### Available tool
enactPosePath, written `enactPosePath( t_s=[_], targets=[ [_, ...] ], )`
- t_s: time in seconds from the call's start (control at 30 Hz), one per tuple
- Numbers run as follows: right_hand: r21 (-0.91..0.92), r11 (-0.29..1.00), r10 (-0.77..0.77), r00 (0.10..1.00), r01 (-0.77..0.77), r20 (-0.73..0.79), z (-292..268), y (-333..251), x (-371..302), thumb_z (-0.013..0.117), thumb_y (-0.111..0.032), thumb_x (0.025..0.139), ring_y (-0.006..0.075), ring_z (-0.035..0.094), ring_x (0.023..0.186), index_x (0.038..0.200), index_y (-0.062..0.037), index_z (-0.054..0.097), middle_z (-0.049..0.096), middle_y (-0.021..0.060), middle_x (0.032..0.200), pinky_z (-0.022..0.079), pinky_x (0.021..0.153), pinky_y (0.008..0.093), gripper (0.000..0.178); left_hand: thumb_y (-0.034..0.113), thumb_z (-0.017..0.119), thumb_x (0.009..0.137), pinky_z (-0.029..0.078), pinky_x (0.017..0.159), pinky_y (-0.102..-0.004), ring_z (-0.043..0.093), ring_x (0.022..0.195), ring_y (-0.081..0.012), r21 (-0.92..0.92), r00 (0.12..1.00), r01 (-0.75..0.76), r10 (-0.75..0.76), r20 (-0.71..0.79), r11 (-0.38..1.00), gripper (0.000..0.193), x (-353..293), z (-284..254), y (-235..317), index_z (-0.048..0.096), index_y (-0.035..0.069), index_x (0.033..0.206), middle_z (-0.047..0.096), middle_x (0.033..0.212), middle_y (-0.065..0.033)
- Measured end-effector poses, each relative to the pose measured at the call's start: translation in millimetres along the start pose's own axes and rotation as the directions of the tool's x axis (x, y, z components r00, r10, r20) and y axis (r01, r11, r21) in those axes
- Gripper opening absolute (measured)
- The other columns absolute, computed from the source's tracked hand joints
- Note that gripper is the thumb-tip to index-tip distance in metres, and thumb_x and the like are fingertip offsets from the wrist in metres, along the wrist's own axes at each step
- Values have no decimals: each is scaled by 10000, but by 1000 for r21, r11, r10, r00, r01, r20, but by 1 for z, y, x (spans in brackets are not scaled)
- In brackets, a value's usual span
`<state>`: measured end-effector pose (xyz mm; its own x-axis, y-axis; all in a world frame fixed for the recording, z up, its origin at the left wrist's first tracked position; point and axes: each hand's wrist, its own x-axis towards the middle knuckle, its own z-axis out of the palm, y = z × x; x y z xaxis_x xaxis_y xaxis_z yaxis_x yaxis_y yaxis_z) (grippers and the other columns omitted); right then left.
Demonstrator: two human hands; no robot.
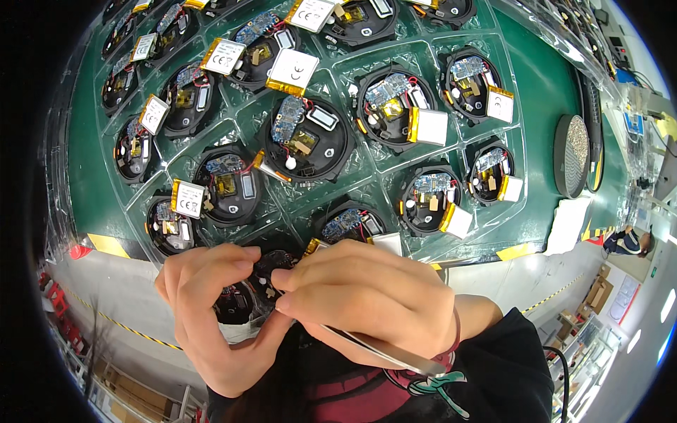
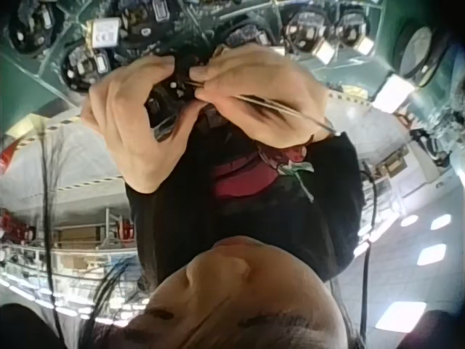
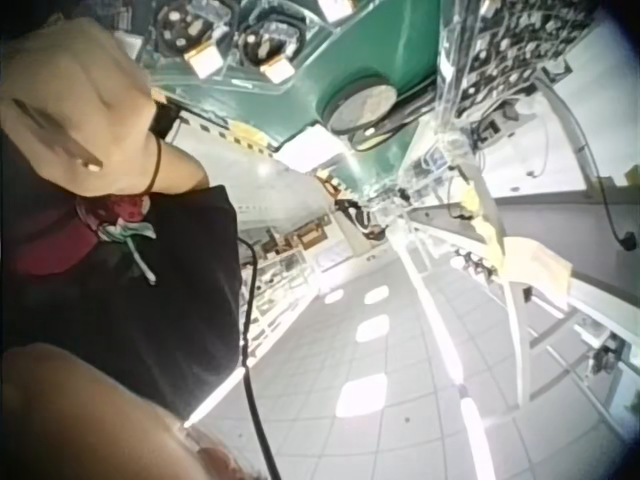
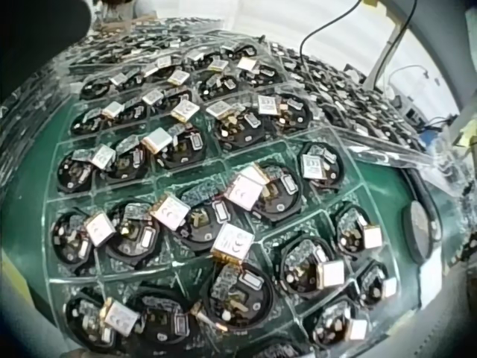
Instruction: Assemble small electronic components onto circular circuit boards using tweezers.
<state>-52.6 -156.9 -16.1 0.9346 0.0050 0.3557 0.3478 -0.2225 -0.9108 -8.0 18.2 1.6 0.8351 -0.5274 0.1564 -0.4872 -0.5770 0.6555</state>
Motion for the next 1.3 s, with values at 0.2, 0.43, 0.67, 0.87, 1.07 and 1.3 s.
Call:
enactPosePath(
  t_s=[0.2,0.43,0.67,0.87,1.07,1.3],
  targets=[
    [-50,999,6,998,-9,-64,2,-2,0,810,122,609,308,688,715,912,46,612,690,245,860,564,599,334,370,64,825,515,356,851,-370,563,881,-244,16,999,-2,1,46,1000,594,4,-2,2,577,69,1055,641,986,-73],
    [232,972,19,998,-33,62,-21,2,9,771,53,715,306,675,779,957,2,543,668,232,885,561,651,357,336,125,824,538,353,847,-377,539,882,-250,143,993,36,-50,102,989,538,5,-14,8,640,65,1039,612,997,-72],
    [205,966,175,981,-154,-88,-34,1,5,711,-6,814,307,659,775,973,-23,489,642,223,894,544,668,392,274,-37,761,613,434,661,-328,573,714,-251,59,992,-107,110,-56,993,327,16,3,5,690,22,927,629,817,-85],
    [192,972,140,990,-133,-20,-29,0,5,688,57,804,308,651,779,923,-12,527,653,218,871,531,706,376,212,-34,768,615,489,638,-346,614,756,-272,231,986,-157,166,-20,960,276,14,5,12,698,-10,881,642,890,-95],
    [248,954,142,983,-167,114,-30,3,3,670,76,784,329,656,821,871,25,627,664,265,911,530,733,374,109,-74,734,626,517,608,-338,631,743,-283,201,964,-262,265,10,944,221,15,4,7,691,-44,841,669,876,-132],
    [319,922,220,975,-221,40,-28,1,4,688,89,758,340,659,799,871,48,658,680,247,923,540,727,400,124,-79,720,611,546,594,-332,650,739,-311,199,930,-362,367,10,911,212,13,3,1,673,-100,816,670,851,-164]
  ],
)
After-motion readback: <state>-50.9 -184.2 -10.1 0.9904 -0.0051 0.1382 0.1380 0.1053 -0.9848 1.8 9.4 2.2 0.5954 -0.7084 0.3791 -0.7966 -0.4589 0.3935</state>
